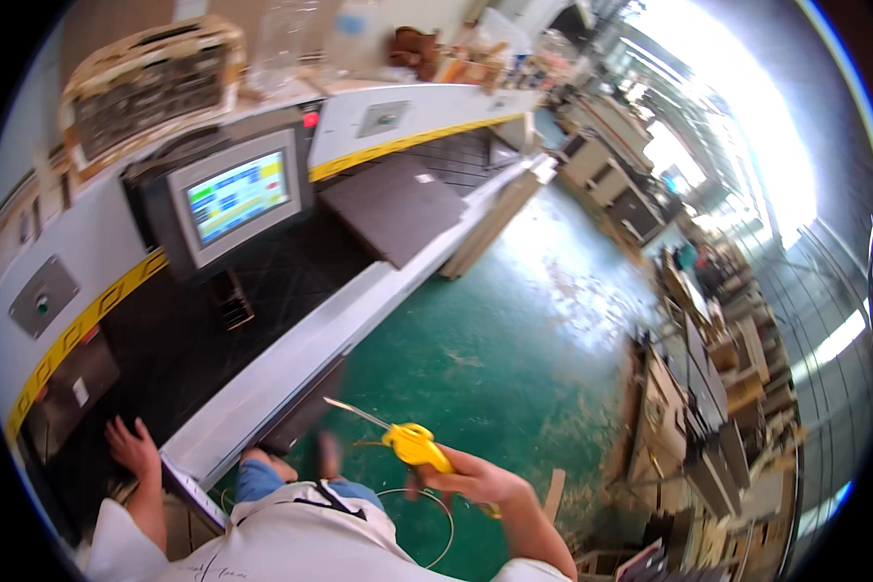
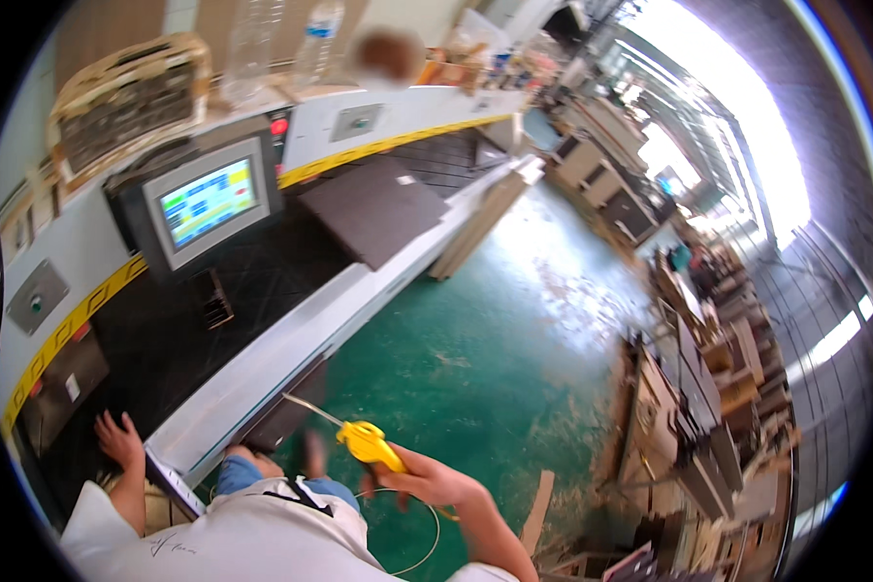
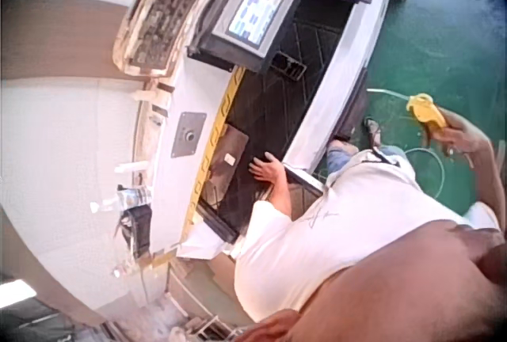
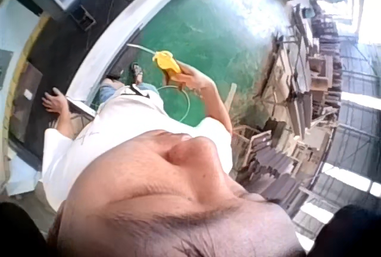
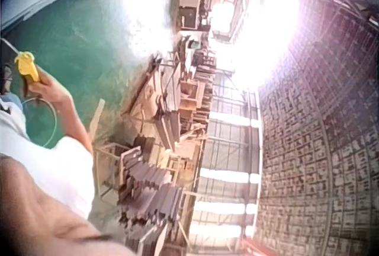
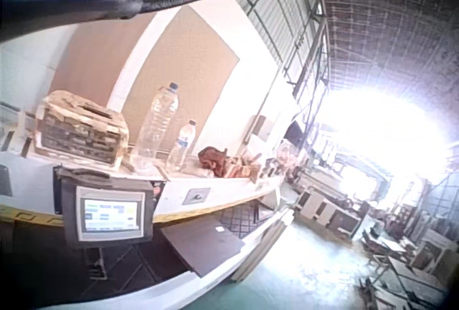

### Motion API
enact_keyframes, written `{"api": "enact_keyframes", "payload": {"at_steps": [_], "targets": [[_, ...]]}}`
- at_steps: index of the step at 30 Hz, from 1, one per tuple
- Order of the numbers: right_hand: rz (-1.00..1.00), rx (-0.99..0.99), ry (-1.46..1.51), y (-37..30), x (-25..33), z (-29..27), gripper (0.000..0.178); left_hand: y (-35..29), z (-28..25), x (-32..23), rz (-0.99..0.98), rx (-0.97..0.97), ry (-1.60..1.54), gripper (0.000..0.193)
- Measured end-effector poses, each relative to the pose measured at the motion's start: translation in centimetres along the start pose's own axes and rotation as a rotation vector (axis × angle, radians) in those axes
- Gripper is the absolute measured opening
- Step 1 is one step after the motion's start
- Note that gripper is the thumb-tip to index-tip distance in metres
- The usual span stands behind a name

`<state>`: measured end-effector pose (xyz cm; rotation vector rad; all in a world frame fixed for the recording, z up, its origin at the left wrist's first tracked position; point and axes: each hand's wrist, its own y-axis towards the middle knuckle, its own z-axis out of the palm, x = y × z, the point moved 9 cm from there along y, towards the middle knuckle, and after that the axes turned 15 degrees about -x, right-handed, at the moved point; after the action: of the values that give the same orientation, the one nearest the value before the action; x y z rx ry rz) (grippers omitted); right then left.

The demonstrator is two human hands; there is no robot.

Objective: The person cleans a stack of grey rectangular panels using a yellow air blower, a white cloth, and a water bottle. They wipe the surface of each panel, spray it with water, and scrub it with a brush before moving to the next one.

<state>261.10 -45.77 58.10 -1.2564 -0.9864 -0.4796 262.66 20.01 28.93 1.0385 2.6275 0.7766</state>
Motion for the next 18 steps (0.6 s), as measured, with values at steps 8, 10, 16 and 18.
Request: {"api": "enact_keyframes", "payload": {"at_steps": [8, 10, 16, 18], "targets": [[0.353, -0.06, 0.8, 8.2, -11.3, 8.2, 0.047, -0.5, 0.1, -0.7, -0.02, 0.029, 0.026, 0.065], [0.326, 0.032, 0.996, 9.0, -11.9, 9.9, 0.045, -0.6, -0.4, -1.3, -0.033, 0.106, 0.05, 0.066], [0.375, 0.132, 1.327, 8.5, -7.1, 14.3, 0.051, 0.0, -5.2, -1.4, 0.052, -0.212, -0.141, 0.054], [0.368, 0.293, 1.257, 8.5, -8.8, 14.7, 0.061, 0.2, -5.6, -4.2, 0.058, -0.21, -0.198, 0.051]]}}
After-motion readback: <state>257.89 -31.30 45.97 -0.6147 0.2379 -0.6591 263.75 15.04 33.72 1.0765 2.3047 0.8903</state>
